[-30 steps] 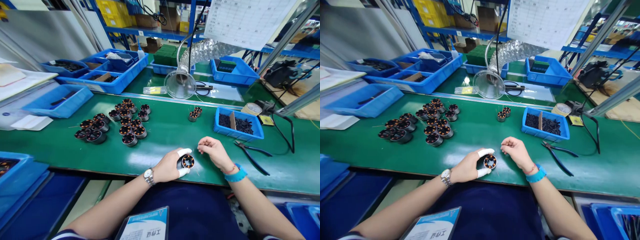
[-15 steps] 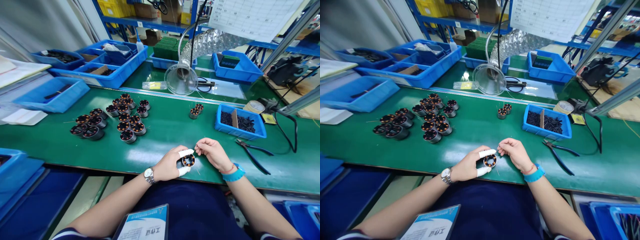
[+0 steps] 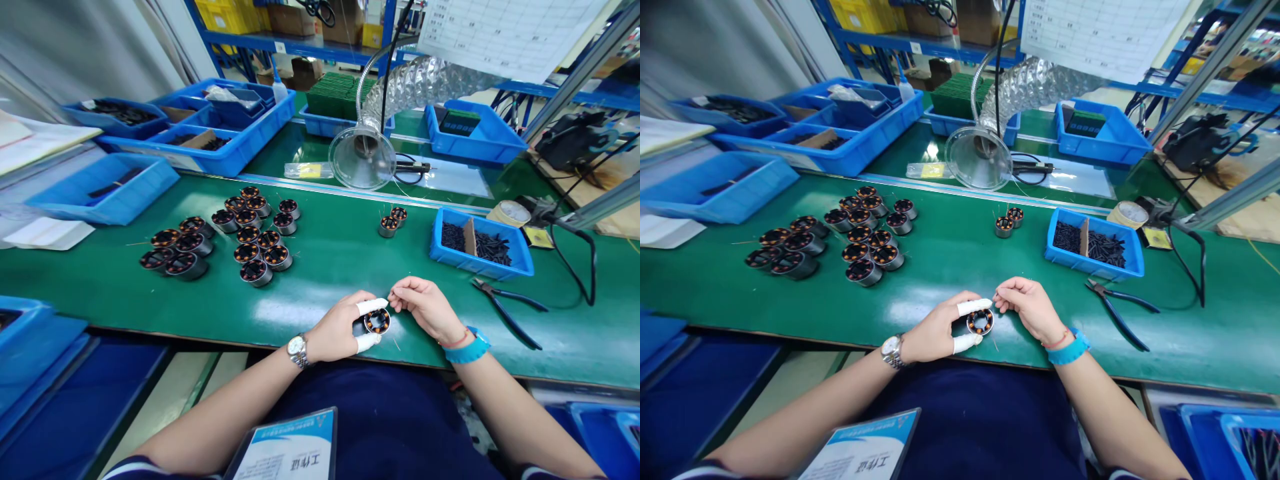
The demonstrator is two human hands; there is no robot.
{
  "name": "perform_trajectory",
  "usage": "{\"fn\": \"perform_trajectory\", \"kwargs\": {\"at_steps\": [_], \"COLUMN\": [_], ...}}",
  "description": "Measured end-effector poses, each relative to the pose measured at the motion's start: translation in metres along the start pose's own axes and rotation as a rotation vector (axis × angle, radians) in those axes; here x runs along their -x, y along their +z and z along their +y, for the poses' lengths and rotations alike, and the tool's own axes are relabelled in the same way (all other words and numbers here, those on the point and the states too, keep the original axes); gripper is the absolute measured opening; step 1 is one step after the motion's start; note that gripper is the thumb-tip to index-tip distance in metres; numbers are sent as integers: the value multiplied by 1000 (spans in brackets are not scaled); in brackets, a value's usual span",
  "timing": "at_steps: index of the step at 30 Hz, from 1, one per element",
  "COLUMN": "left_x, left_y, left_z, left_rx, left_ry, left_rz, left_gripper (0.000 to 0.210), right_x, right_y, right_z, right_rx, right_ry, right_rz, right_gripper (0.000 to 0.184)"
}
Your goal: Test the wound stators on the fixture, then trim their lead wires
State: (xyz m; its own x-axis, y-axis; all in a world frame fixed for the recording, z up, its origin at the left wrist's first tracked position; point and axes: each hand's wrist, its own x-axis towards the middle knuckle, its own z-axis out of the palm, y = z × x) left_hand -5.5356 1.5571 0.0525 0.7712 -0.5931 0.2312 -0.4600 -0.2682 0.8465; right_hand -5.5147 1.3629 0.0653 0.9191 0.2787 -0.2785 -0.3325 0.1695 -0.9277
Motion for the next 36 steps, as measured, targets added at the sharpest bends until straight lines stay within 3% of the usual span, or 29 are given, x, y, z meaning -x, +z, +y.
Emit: {"fn": "perform_trajectory", "kwargs": {"at_steps": [9, 14, 20, 31, 36], "left_x": [0, 0, -1, -2, -4], "left_y": [-1, 0, -3, -4, -6], "left_z": [2, 0, -2, -3, -2], "left_rx": [-5, -2, 9, 42, 35], "left_ry": [-11, -13, -38, -61, -51], "left_rz": [-16, -14, -47, -77, -96], "left_gripper": [48, 50, 53, 54, 50], "right_x": [0, 3, 7, 6, 8], "right_y": [1, -1, -2, -4, -3], "right_z": [0, -2, -7, -6, 5], "right_rx": [38, 280, 632, 779, 1105], "right_ry": [7, -2, -217, -371, -673], "right_rz": [-6, -16, -70, -98, -85], "right_gripper": [13, 14, 14, 15, 17]}}
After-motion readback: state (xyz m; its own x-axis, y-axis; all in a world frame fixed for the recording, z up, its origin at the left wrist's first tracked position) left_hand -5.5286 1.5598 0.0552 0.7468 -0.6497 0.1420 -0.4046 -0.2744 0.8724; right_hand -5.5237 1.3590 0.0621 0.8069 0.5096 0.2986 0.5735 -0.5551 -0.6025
